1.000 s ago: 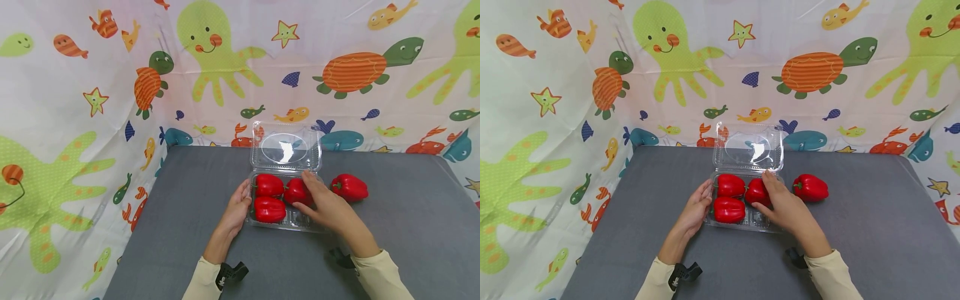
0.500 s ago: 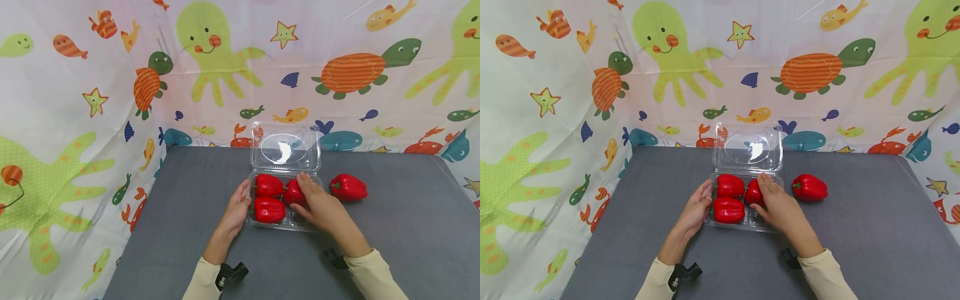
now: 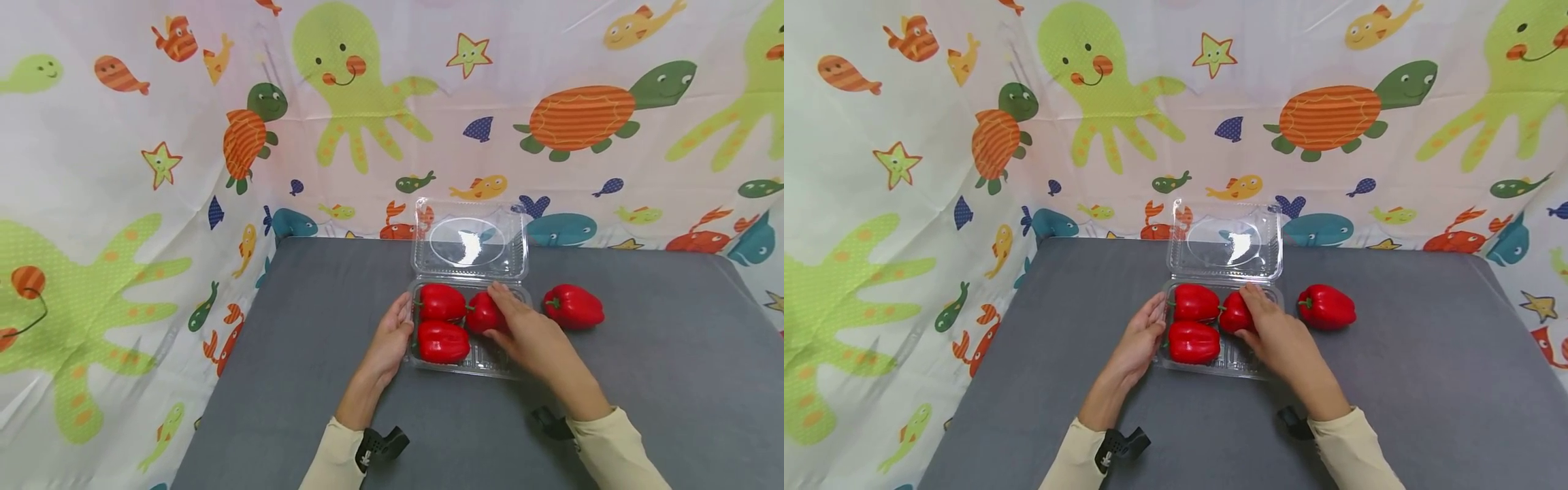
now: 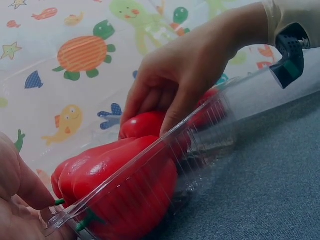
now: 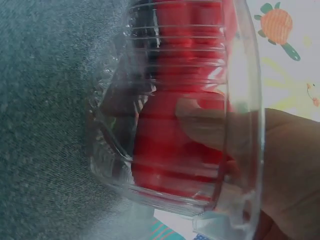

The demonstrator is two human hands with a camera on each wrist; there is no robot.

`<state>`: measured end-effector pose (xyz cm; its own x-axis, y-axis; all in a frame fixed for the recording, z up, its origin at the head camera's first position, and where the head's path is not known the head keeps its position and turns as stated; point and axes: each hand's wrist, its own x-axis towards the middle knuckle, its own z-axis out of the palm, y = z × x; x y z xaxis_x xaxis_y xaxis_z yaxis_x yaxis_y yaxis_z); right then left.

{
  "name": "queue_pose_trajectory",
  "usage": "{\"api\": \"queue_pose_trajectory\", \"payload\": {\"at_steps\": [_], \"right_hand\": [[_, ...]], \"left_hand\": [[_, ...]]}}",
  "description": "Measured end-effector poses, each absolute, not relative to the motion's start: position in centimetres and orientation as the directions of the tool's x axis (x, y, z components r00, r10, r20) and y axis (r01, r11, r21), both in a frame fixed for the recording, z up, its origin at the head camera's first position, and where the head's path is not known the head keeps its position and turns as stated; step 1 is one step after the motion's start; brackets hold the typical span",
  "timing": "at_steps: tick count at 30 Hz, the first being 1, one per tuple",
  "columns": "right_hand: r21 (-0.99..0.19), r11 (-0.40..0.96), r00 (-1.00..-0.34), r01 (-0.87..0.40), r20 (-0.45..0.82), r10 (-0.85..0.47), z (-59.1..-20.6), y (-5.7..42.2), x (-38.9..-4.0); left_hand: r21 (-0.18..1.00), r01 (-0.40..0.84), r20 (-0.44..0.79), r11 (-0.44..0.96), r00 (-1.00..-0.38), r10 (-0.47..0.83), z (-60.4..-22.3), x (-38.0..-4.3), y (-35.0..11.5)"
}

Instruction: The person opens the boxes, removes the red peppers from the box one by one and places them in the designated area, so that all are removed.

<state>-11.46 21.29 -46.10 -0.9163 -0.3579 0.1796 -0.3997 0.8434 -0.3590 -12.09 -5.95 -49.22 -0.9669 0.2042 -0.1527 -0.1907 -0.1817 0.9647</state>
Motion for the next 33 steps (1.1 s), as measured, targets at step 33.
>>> {"api": "queue_pose_trajectory", "payload": {"at_steps": [33], "right_hand": [[-0.367,0.837,-0.902,-0.406,0.304,-0.305,-42.6,22.9,-9.7]], "left_hand": [[0.965,-0.142,-0.100,-0.222,-0.976,0.192,-49.3,-11.8,-5.7]]}}
